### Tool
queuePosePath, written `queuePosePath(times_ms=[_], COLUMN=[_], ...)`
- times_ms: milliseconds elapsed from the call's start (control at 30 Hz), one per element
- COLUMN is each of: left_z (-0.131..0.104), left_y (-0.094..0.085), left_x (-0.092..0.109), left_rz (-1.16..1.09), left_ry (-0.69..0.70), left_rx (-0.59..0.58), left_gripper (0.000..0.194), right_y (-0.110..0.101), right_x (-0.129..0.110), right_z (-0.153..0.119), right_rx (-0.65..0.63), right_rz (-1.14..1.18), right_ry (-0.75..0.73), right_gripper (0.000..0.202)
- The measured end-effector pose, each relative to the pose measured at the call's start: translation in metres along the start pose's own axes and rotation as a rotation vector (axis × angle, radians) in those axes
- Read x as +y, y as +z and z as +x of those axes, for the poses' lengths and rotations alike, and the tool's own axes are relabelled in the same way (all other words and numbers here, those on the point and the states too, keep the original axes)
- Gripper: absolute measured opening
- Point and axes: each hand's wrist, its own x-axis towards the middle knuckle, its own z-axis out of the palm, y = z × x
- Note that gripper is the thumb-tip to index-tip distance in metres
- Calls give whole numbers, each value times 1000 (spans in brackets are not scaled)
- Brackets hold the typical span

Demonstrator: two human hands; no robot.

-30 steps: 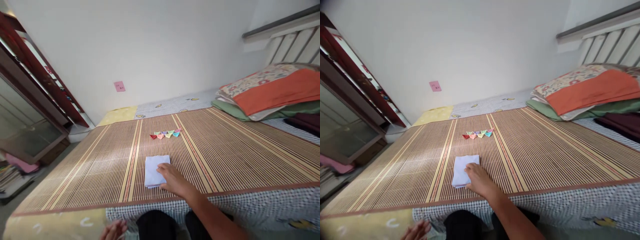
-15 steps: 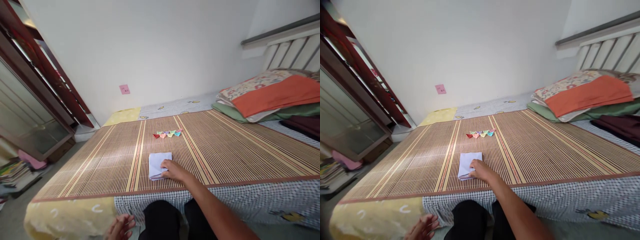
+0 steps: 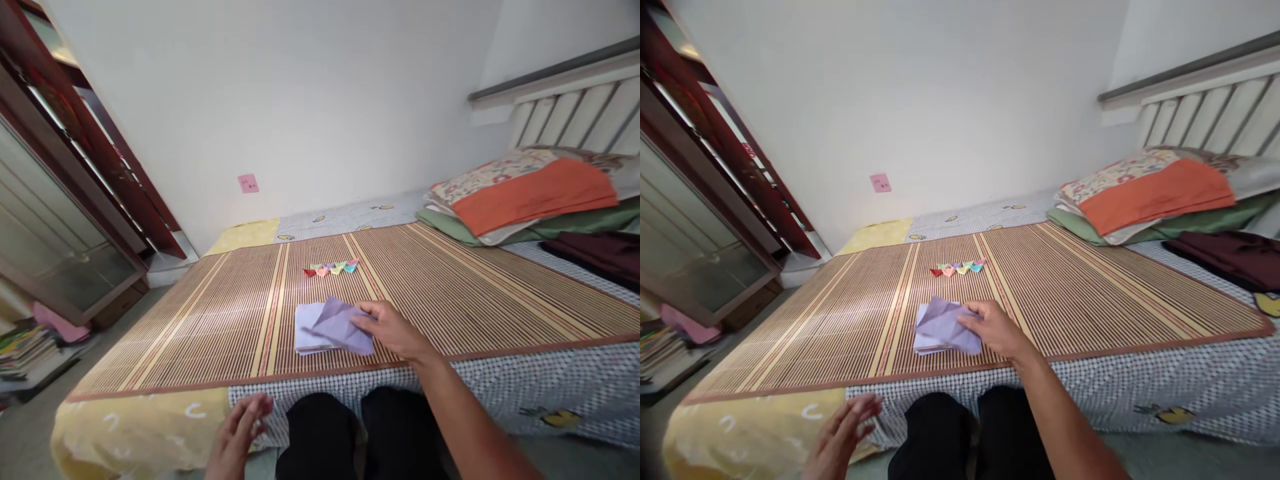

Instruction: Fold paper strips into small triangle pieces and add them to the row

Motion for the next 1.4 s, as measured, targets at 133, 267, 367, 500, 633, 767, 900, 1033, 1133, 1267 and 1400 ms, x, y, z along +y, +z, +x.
queuePosePath(times_ms=[133,267,367,500,633,767,900,1033,1133,1267,1400], left_z=[-8,-18,-27,-41,-53,-58,-58,-59,-60,-58,-56], left_y=[52,83,94,101,105,107,106,105,103,103,105], left_x=[49,81,82,67,57,57,59,62,62,62,63], left_rz=[72,179,150,-35,-144,-165,-153,-129,-90,72,141], left_ry=[264,250,54,34,50,33,35,47,66,253,405], left_rx=[-154,-575,-749,-532,-444,-444,-452,-462,-476,-420,-342], left_gripper=[56,50,44,42,40,35,36,36,32,30,31], right_y=[-6,1,1,3,13,18,16,11,6,-1,-2], right_x=[-30,-47,-53,-57,-55,-51,-55,-60,-61,-60,-61], right_z=[-36,-52,-60,-77,-97,-104,-107,-110,-113,-115,-119], right_rx=[-184,-211,-134,7,6,89,82,63,120,197,215], right_rz=[144,184,230,351,532,531,498,433,339,202,135], right_ry=[44,77,92,104,160,174,162,131,100,62,52], right_gripper=[35,23,19,38,44,35,30,27,26,29,29])
